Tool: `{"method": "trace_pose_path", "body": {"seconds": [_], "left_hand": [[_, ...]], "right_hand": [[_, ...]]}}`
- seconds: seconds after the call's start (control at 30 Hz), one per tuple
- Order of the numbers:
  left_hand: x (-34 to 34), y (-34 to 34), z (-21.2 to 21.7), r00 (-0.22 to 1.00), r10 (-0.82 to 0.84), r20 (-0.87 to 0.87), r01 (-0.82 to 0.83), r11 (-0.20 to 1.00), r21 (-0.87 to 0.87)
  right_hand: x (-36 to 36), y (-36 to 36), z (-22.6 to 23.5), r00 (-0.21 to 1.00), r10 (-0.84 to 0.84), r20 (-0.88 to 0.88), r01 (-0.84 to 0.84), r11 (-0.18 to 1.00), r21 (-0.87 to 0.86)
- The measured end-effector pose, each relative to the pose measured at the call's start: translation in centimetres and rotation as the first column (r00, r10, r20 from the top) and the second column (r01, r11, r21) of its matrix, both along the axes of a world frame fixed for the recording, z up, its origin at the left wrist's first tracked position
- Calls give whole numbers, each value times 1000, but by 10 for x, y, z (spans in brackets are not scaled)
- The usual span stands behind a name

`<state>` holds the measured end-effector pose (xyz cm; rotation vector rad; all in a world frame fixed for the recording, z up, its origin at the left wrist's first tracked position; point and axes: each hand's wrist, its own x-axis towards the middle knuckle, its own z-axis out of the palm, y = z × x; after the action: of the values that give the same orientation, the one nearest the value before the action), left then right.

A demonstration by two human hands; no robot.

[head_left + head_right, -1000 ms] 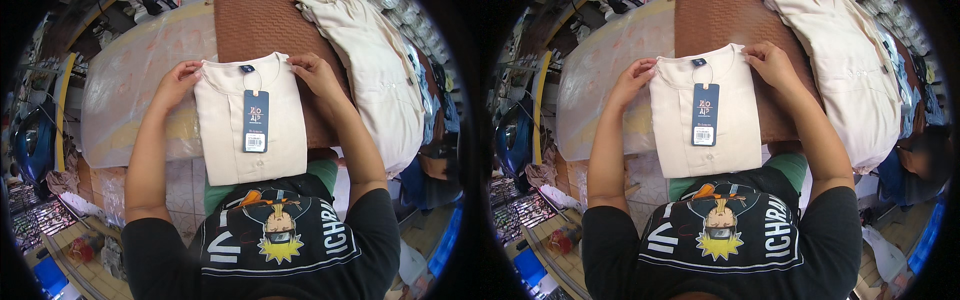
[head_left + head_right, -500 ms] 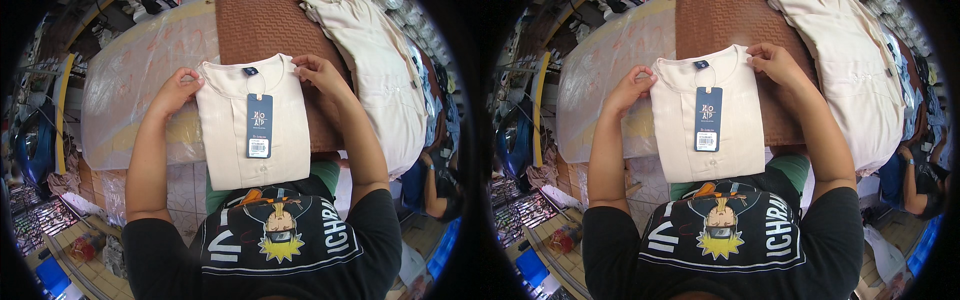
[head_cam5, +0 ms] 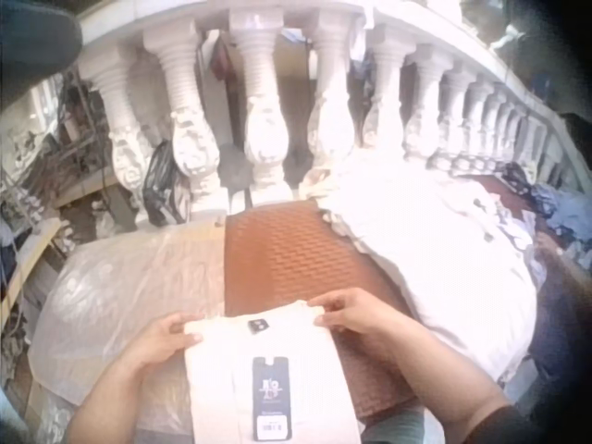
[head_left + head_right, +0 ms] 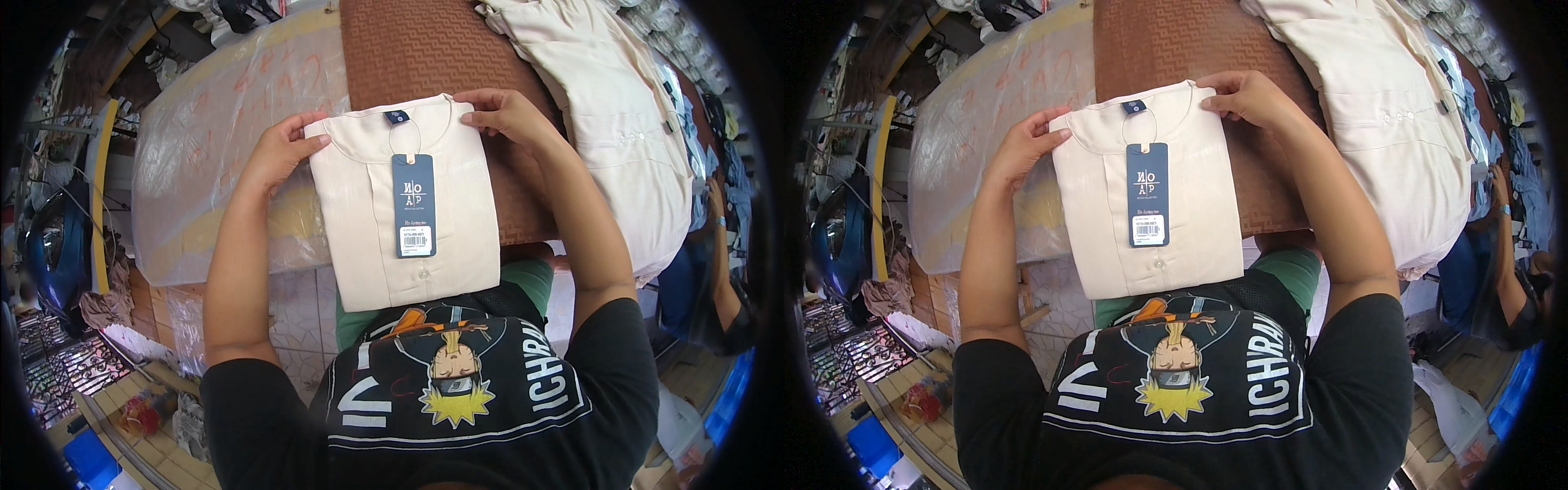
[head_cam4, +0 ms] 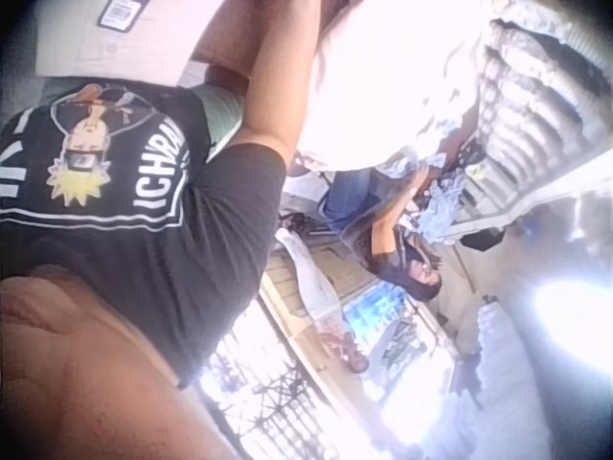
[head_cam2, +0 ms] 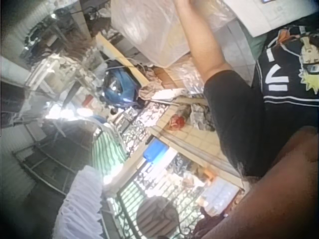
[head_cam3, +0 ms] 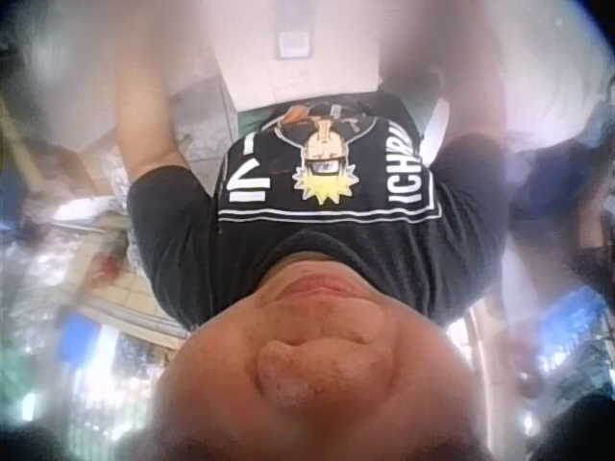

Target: The person prepares a shirt for packaging by inserting a cardboard insert, folding the sleeves and body, and placing it into a clear plastic bag.

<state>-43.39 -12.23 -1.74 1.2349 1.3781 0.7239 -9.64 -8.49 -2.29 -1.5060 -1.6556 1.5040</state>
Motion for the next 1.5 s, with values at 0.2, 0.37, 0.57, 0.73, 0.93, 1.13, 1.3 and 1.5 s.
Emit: {"method": "trace_pose_path", "body": {"seconds": [0.2,0.37,0.57,0.73,0.93,1.13,1.3,1.5], "left_hand": [[-6,16,3,975,-111,-191,107,994,-31],[-6,23,9,957,-148,-250,138,989,-57],[-7,26,4,952,-146,-269,136,989,-55],[-8,24,-2,939,-153,-308,144,988,-49],[-12,26,-7,955,-178,-238,143,977,-159],[-8,18,-7,964,-125,-233,80,978,-193],[1,11,2,964,-96,-246,30,965,-260],[1,11,-3,980,-89,-179,38,962,-270]], "right_hand": [[-3,12,7,979,84,184,-88,996,10],[-2,20,12,968,126,218,-139,989,46],[4,26,9,976,148,159,-142,989,-50],[6,24,2,986,110,127,-98,990,-99],[1,21,6,971,87,225,-70,994,-83],[2,21,-4,951,29,307,-23,999,-22],[-2,12,-3,966,-50,252,39,998,49],[-2,11,-12,963,-103,250,81,992,96]]}}
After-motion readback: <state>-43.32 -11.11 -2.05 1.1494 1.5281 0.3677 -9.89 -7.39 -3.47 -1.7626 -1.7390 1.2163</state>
